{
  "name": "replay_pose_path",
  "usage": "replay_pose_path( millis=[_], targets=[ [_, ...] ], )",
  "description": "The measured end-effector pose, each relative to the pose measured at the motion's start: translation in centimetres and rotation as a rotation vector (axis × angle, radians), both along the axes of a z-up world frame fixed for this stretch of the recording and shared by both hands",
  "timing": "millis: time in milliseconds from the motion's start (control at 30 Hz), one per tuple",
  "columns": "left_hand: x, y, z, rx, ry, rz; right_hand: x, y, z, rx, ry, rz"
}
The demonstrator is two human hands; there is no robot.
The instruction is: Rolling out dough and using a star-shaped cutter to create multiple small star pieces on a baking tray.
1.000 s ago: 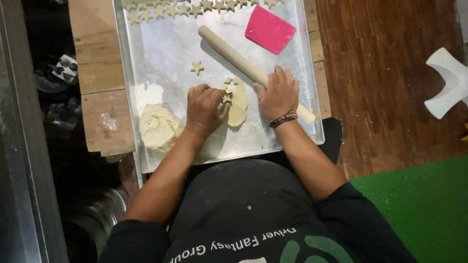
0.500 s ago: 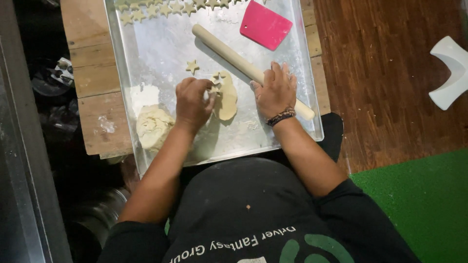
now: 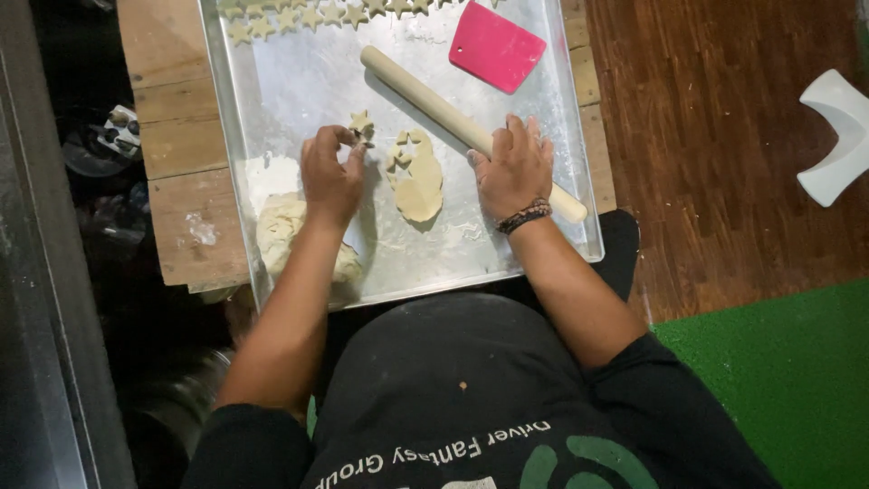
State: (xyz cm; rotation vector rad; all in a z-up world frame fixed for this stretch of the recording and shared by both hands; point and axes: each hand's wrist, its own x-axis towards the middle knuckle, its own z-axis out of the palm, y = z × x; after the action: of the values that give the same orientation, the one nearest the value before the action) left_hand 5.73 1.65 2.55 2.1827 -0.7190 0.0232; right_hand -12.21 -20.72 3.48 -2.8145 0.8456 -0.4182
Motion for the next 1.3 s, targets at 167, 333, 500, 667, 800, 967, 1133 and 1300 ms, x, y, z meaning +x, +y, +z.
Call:
replay_pose_path(
  millis=[167, 333, 500, 667, 800, 967, 1133, 1300],
  targets=[
    [0.7, -0.5, -1.7, 0.343, -0.197, 0.062, -0.1, 0.1, 0.2, 0.012, 0.019, -0.003],
    [1.4, -0.4, -3.9, 0.444, -0.429, 0.033, -0.2, 0.0, 0.1, 0.005, 0.042, -0.002],
    [2.5, -0.9, -5.2, 0.439, -0.613, -0.008, -0.3, 0.0, -0.8, -0.061, -0.015, -0.006],
    [2.9, -0.5, -2.2, 0.424, -0.559, 0.006, -0.1, -0.2, -0.6, -0.048, 0.013, -0.009],
    [2.5, 0.0, 2.7, 0.502, -0.291, 0.126, -0.2, 0.0, -0.5, -0.057, 0.006, -0.009],
    [2.9, 0.2, 4.8, 0.571, -0.133, 0.146, 0.0, 0.1, 0.4, -0.03, 0.032, -0.018],
    [2.8, -0.1, 5.4, 0.576, -0.051, 0.162, 0.0, 0.3, 0.7, 0.003, 0.072, -0.032],
    [2.5, 0.0, 6.2, 0.592, -0.053, 0.124, -0.1, 0.2, 0.7, 0.016, 0.085, -0.031]
  ],
)
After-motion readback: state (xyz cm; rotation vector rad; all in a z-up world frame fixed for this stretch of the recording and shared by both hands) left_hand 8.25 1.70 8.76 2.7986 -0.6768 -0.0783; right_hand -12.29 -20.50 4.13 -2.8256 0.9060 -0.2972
